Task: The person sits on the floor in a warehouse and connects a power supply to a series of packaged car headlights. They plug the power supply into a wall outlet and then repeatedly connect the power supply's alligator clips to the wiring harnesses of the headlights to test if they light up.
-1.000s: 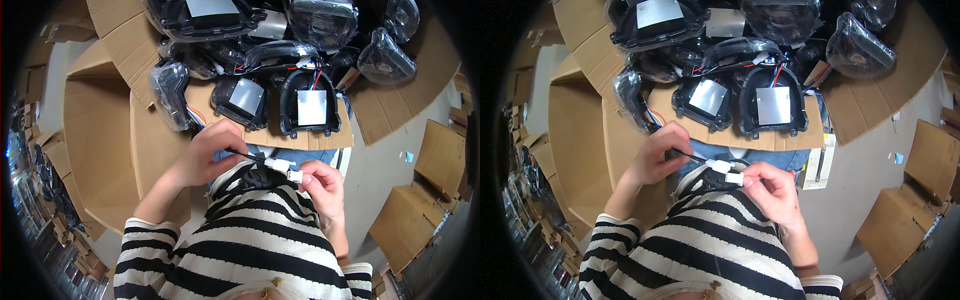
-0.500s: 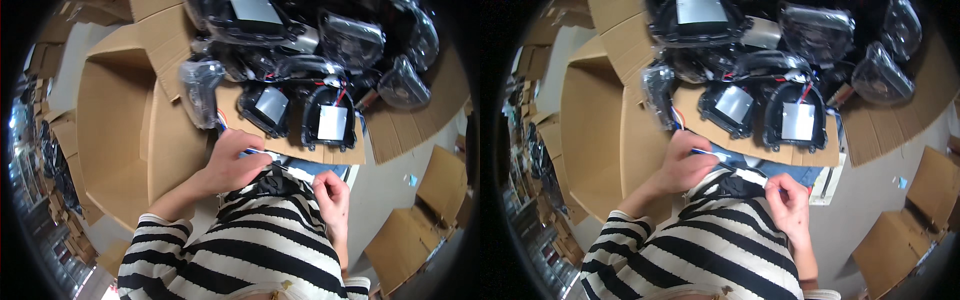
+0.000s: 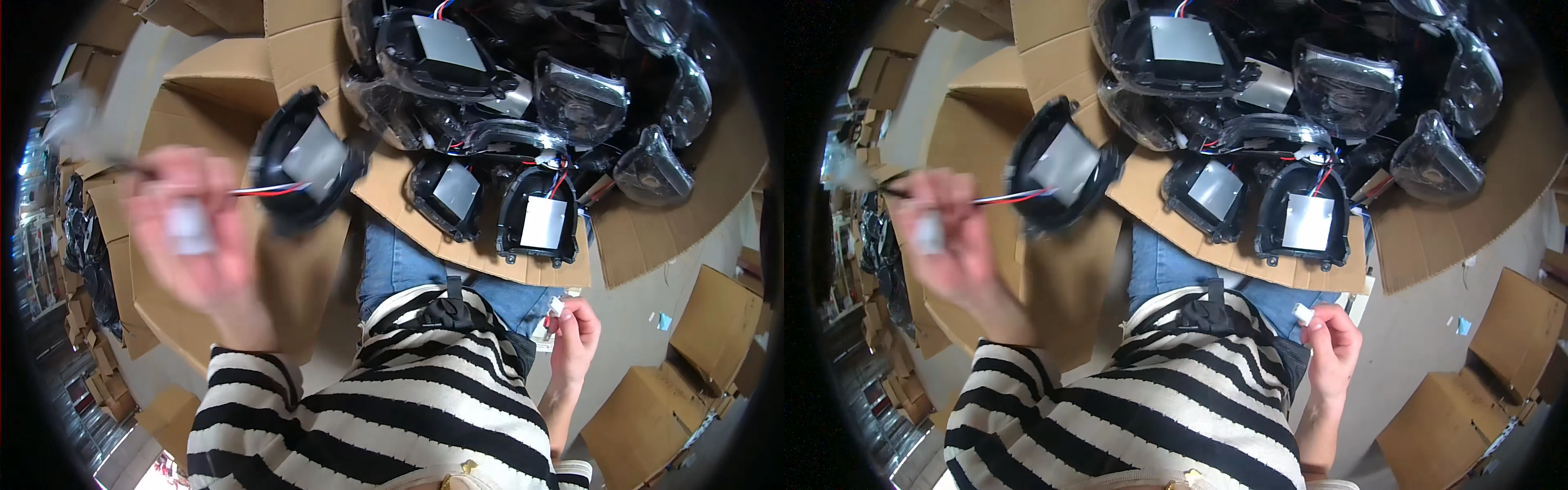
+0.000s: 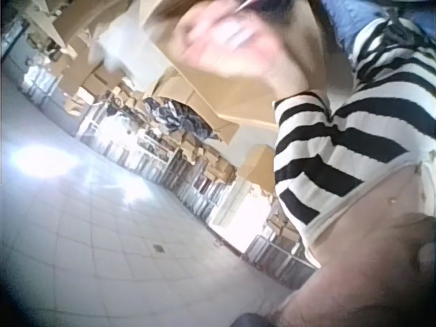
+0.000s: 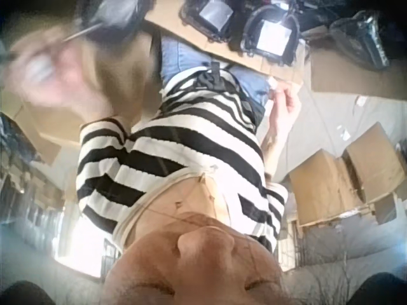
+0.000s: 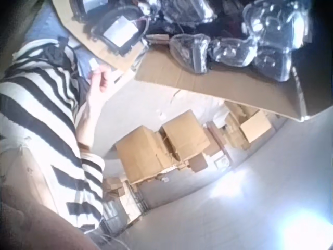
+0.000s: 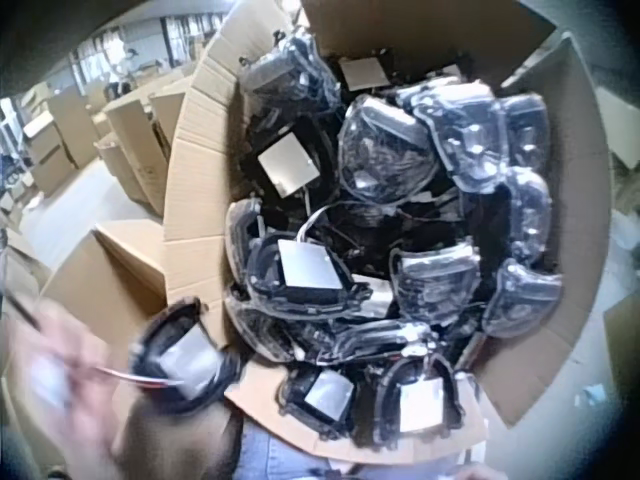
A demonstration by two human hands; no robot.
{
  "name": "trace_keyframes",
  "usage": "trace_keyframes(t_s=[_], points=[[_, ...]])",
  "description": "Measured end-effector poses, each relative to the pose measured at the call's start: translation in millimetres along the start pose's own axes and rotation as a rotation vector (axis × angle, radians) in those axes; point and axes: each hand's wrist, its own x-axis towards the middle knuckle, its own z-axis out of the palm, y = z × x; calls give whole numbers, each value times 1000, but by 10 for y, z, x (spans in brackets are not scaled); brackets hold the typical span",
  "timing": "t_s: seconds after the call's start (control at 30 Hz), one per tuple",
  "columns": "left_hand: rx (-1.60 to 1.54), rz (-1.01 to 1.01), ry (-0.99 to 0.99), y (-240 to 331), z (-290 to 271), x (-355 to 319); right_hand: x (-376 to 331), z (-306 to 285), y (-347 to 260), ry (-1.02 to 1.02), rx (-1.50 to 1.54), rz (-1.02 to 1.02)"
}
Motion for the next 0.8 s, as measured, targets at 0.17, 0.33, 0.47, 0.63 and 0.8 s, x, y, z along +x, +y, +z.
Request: trace_keyframes(t_s=[0.17,0.33,0.47,0.63,0.8], points=[[207,439,125,1266,-817,638,-63,6,75,-43,25,6],[971,599,476,1377,-2047,976,-101,106,97,-198,-27,53],[1189,-29,301,430,-2518,563,-121,99,150,-208,-31,47],[1298,-548,-23,-796,-2825,-171,-93,45,173,-215,-32,34],[1433,-90,189,-555,-1690,-214,-97,-53,173,-166,5,36]])
